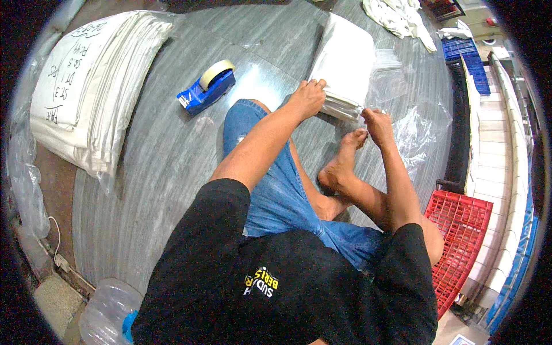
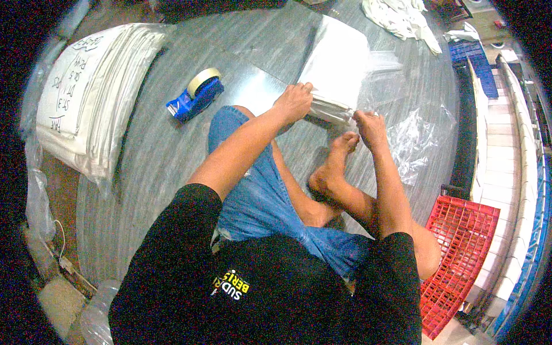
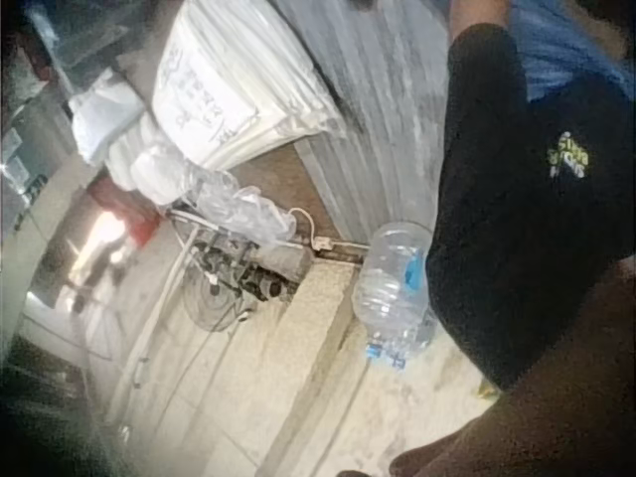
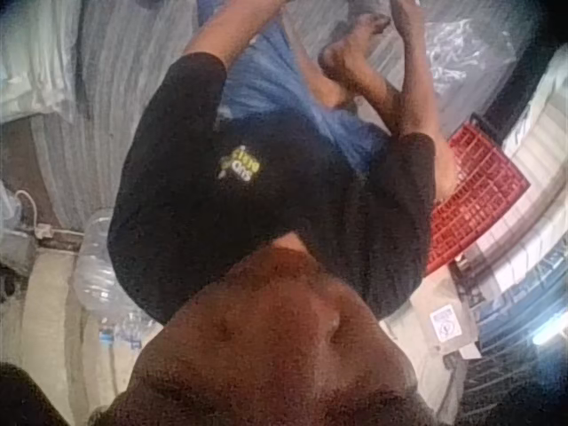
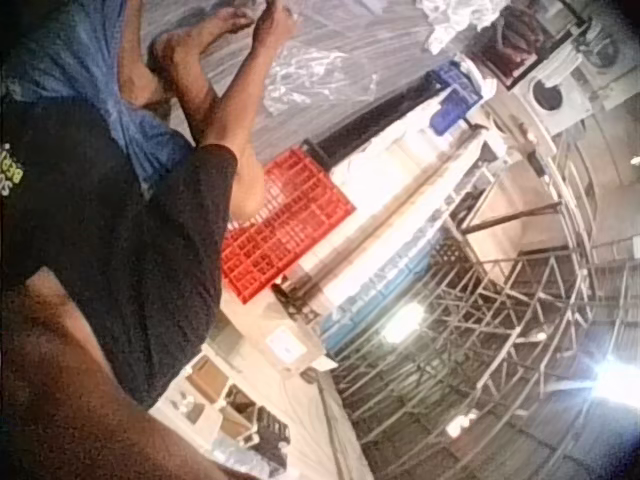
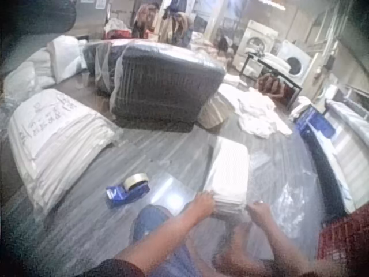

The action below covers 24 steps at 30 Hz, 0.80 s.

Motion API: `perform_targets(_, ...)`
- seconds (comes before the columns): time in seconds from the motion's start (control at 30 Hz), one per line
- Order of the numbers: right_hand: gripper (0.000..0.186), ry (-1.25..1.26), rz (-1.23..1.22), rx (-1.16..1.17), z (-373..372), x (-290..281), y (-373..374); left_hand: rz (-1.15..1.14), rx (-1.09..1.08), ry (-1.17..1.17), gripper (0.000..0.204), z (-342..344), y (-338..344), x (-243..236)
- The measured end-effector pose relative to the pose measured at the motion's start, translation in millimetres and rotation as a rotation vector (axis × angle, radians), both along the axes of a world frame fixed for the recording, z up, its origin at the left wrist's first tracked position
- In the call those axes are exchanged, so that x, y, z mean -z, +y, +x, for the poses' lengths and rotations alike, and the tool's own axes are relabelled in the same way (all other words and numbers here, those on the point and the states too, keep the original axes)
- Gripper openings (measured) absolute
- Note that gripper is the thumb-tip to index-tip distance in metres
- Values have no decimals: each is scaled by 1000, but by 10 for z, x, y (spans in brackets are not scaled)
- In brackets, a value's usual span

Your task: The person sits on the floor and folds a stack of white garments, then places them into a clear plastic bag. They seal the bag using a tape dispenser and repeatedly adjust the package to ensure it is secure.

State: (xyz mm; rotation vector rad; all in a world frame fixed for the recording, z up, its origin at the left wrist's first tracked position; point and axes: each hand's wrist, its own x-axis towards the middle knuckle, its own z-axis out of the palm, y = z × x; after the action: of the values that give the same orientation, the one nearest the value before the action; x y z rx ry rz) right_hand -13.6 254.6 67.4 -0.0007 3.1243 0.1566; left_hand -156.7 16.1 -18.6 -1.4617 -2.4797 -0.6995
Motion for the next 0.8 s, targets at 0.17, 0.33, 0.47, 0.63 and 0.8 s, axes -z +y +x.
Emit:
perform_targets(0.17,14,128,-317,180,50,199,349,-3,11,0,19,20,83,-80)
perform_targets(0.33,24,203,-346,333,-90,50,340,-1,-3,8,20,19,52,-51)
perform_targets(0.47,24,449,-313,304,-470,-409,-506,-31,10,-94,23,32,50,11)
perform_targets(0.63,52,134,-900,24,-1117,-530,-2045,116,-83,227,39,73,111,197)
perform_targets(0.8,111,83,-447,-413,-2087,108,-2969,-81,18,-129,41,55,195,46)
